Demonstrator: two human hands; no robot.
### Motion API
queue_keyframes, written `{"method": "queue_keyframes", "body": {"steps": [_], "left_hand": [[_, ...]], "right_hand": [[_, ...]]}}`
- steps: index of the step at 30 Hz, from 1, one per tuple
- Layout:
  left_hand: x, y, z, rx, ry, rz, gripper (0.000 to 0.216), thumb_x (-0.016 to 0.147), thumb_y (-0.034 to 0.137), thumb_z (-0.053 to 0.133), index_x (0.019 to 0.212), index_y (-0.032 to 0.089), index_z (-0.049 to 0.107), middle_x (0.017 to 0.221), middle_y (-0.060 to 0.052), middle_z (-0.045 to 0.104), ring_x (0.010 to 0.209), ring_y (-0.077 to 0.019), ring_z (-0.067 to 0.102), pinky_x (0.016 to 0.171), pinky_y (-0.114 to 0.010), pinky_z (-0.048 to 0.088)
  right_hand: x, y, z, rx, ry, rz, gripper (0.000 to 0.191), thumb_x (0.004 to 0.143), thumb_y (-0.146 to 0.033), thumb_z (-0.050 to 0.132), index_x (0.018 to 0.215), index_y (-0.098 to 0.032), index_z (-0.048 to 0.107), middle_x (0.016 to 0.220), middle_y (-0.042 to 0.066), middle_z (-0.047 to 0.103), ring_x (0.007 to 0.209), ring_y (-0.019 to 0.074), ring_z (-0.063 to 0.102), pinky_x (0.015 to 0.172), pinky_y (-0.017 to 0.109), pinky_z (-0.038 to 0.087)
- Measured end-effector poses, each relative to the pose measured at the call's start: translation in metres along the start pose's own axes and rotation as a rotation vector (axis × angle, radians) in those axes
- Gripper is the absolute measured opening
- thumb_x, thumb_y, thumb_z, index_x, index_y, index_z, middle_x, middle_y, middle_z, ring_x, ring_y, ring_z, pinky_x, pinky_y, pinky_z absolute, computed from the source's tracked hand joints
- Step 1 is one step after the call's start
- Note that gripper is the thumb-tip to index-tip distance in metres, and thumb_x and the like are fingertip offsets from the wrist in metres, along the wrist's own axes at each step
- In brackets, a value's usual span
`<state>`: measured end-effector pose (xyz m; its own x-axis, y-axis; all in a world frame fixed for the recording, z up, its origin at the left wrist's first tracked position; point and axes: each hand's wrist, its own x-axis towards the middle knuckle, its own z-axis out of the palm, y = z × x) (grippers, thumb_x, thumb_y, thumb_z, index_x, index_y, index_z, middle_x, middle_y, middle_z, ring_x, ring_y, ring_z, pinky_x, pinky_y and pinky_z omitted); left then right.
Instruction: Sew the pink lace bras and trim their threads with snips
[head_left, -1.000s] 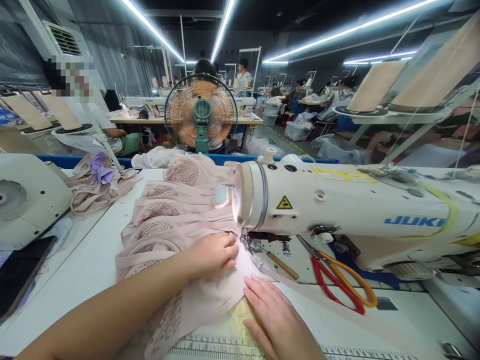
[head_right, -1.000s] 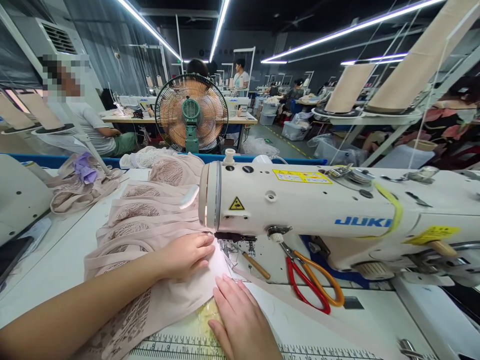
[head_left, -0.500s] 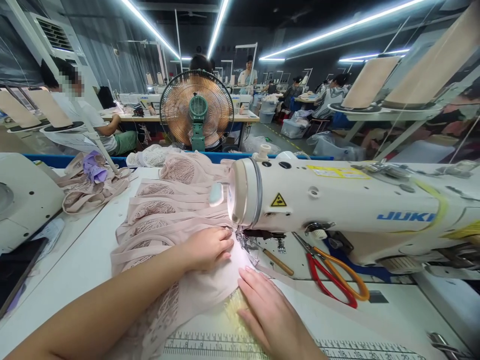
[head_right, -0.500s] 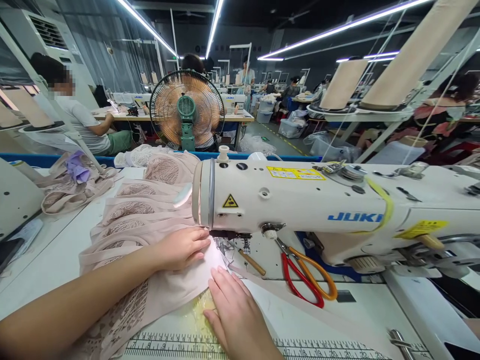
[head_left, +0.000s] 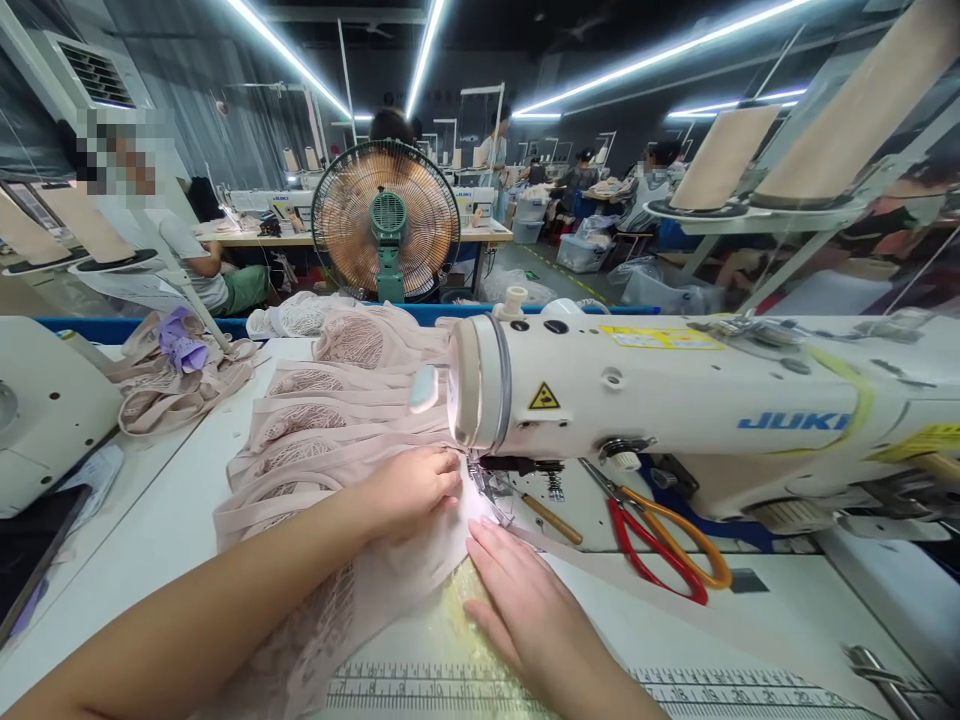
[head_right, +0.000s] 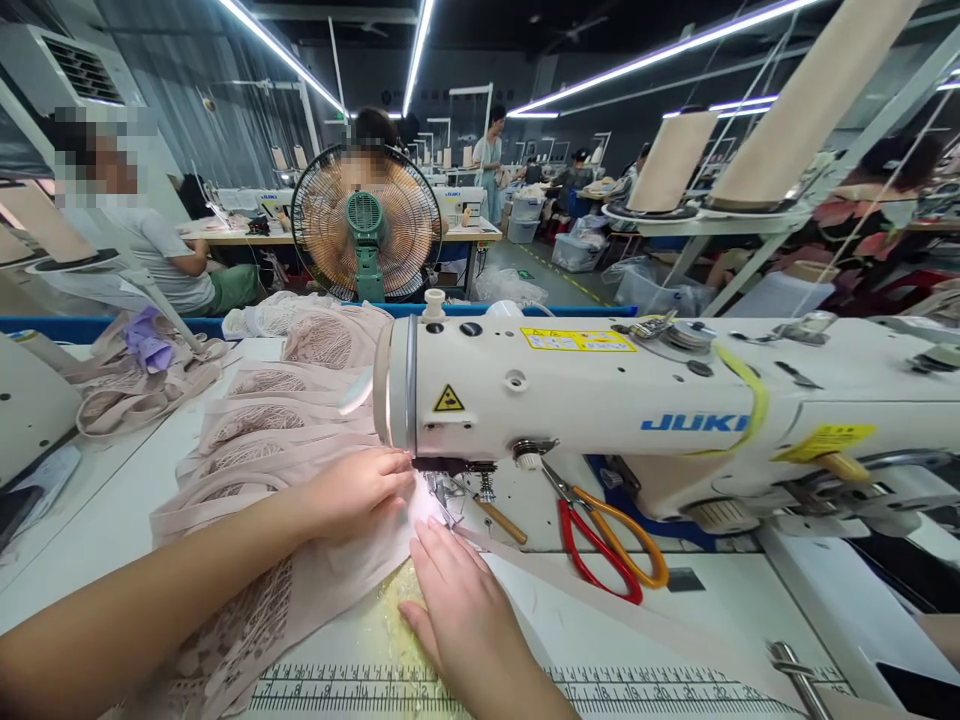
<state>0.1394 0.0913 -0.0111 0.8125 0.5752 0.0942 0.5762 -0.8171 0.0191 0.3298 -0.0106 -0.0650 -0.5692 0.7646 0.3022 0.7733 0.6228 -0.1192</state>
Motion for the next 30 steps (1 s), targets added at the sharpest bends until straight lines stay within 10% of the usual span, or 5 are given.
{"method": "queue_keyframes", "body": {"steps": [4,8,30], "left_hand": [[-0.019,0.044,-0.002,0.027,-0.070,0.032,0.024,0.084,0.015,0.048,0.070,0.016,0.068,0.077,-0.009,0.069,0.079,-0.0242,0.063,0.072,-0.036,0.053],[-0.045,0.065,0.013,0.092,-0.012,0.069,0.038,0.083,0.017,0.050,0.116,0.003,0.061,0.120,-0.019,0.064,0.108,-0.0316,0.059,0.091,-0.043,0.048],[-0.025,-0.019,0.030,0.196,0.219,0.253,0.030,0.095,0.010,0.040,0.117,0.012,0.060,0.122,-0.010,0.067,0.111,-0.0259,0.061,0.097,-0.048,0.043]], "right_hand": [[0.006,-0.002,0.001,0.074,-0.008,0.057,0.047,0.085,-0.023,0.051,0.127,-0.005,0.058,0.134,0.016,0.055,0.121,0.0318,0.055,0.097,0.046,0.052],[0.007,-0.003,0.001,0.101,-0.014,0.068,0.047,0.088,-0.025,0.047,0.129,-0.003,0.057,0.135,0.015,0.053,0.122,0.0320,0.053,0.098,0.049,0.050],[0.023,-0.013,0.002,0.079,-0.131,0.232,0.049,0.087,-0.030,0.052,0.130,-0.007,0.057,0.140,0.016,0.047,0.127,0.0328,0.048,0.099,0.049,0.049]]}}
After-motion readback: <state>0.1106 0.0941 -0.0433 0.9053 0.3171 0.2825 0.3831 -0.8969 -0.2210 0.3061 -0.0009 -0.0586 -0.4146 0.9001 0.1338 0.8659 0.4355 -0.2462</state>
